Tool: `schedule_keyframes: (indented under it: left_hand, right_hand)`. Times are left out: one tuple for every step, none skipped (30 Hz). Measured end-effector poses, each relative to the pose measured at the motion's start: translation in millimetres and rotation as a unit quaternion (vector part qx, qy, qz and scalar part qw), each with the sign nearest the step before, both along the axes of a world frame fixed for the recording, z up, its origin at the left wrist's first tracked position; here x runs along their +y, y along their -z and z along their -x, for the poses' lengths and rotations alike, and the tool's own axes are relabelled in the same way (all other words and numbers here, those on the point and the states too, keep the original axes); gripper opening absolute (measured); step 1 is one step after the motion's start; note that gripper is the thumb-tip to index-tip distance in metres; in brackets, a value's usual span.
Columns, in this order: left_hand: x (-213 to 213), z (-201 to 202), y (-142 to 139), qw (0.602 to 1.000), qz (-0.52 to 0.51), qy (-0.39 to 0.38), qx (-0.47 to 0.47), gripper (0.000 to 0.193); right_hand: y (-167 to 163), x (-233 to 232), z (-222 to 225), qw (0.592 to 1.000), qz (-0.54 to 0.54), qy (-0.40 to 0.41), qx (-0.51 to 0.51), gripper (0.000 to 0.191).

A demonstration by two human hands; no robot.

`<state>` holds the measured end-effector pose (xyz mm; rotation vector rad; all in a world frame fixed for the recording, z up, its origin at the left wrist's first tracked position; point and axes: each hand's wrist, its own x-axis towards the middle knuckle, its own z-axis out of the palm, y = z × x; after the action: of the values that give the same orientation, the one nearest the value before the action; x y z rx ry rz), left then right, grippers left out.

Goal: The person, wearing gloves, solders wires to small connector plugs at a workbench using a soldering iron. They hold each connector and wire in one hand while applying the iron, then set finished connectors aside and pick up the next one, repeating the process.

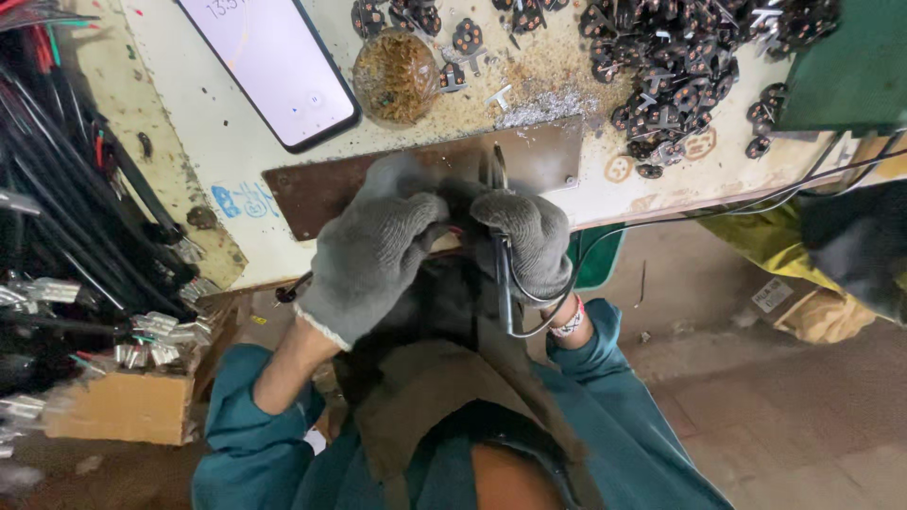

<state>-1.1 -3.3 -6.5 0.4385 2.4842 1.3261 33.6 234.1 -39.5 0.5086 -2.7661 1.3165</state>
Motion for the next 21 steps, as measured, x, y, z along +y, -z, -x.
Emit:
schedule_keyframes:
  left_hand:
    - [-1, 5, -3, 1.000, -0.018, 0.010, 0.012, 0.019]
    - [-1, 9, -6, 0.999, -0.036, 0.019, 0.026, 0.022]
    - [-1, 12, -6, 0.997, -0.055, 0.031, 0.043, 0.024]
    - [1, 14, -5, 0.998, -0.040, 0.016, 0.044, 0.021]
    - [5, 13, -3, 0.999, -0.026, -0.002, 0.040, 0.018]
    - [9, 11, 0, 0.999, -0.009, -0.022, 0.034, 0.016]
    - [12, 8, 4, 0.998, -0.002, -0.031, 0.049, 0.019]
    - [16, 4, 8, 0.997, 0.005, -0.040, 0.066, 0.021]
    - [17, 0, 12, 0.995, 0.012, -0.049, 0.080, 0.024]
    - [19, -4, 15, 0.996, 0.011, -0.057, 0.067, 0.021]
    - [21, -6, 18, 0.996, 0.009, -0.063, 0.055, 0.019]
    - [22, -7, 19, 0.997, 0.006, -0.070, 0.044, 0.018]
    - [22, -7, 21, 0.996, 0.009, -0.069, 0.063, 0.019]
    - [22, -6, 22, 0.994, 0.012, -0.067, 0.082, 0.020]
    - [23, -5, 22, 0.993, 0.014, -0.065, 0.098, 0.021]
    - [24, -3, 22, 0.992, 0.024, -0.065, 0.108, 0.022]
    - [25, -2, 23, 0.990, 0.035, -0.064, 0.122, 0.022]
    - [26, 0, 23, 0.988, 0.045, -0.064, 0.136, 0.022]
    - [27, 0, 23, 0.988, 0.048, -0.063, 0.131, 0.023]
    - [28, 0, 24, 0.989, 0.051, -0.062, 0.126, 0.023]
    - [28, 0, 25, 0.989, 0.054, -0.061, 0.122, 0.023]
  right_hand:
    - [0, -1, -1, 1.000, -0.005, 0.018, -0.008, 0.033]
    - [-2, -3, -1, 0.999, -0.010, 0.036, -0.014, 0.032]
    - [-4, -6, 0, 0.998, -0.016, 0.056, -0.016, 0.032]
    - [-6, -9, 2, 0.997, -0.023, 0.072, -0.010, 0.032]
    - [-9, -13, 3, 0.996, -0.031, 0.088, -0.010, 0.032]
    - [-11, -17, 6, 0.994, -0.037, 0.099, -0.011, 0.032]
    - [-14, -20, 8, 0.995, -0.038, 0.092, -0.001, 0.032]
    - [-17, -22, 11, 0.996, -0.038, 0.085, 0.012, 0.032]
    - [-20, -24, 13, 0.996, -0.039, 0.076, 0.021, 0.031]
    - [-23, -25, 16, 0.996, -0.044, 0.074, 0.004, 0.032]
    - [-25, -25, 17, 0.996, -0.052, 0.073, -0.013, 0.032]
    - [-27, -25, 18, 0.995, -0.058, 0.072, -0.028, 0.034]
    - [-28, -25, 19, 0.993, -0.069, 0.082, -0.058, 0.033]
    - [-28, -24, 19, 0.989, -0.081, 0.091, -0.089, 0.033]
    - [-27, -23, 18, 0.983, -0.093, 0.100, -0.121, 0.032]
    - [-25, -22, 16, 0.984, -0.107, 0.097, -0.106, 0.034]
    - [-22, -22, 14, 0.984, -0.121, 0.095, -0.089, 0.036]
    - [-17, -20, 13, 0.984, -0.135, 0.092, -0.071, 0.040]
    - [-12, -19, 9, 0.988, -0.100, 0.099, -0.056, 0.042]
    - [-7, -17, 7, 0.991, -0.066, 0.105, -0.043, 0.044]
    - [-2, -14, 4, 0.993, -0.031, 0.111, -0.027, 0.046]
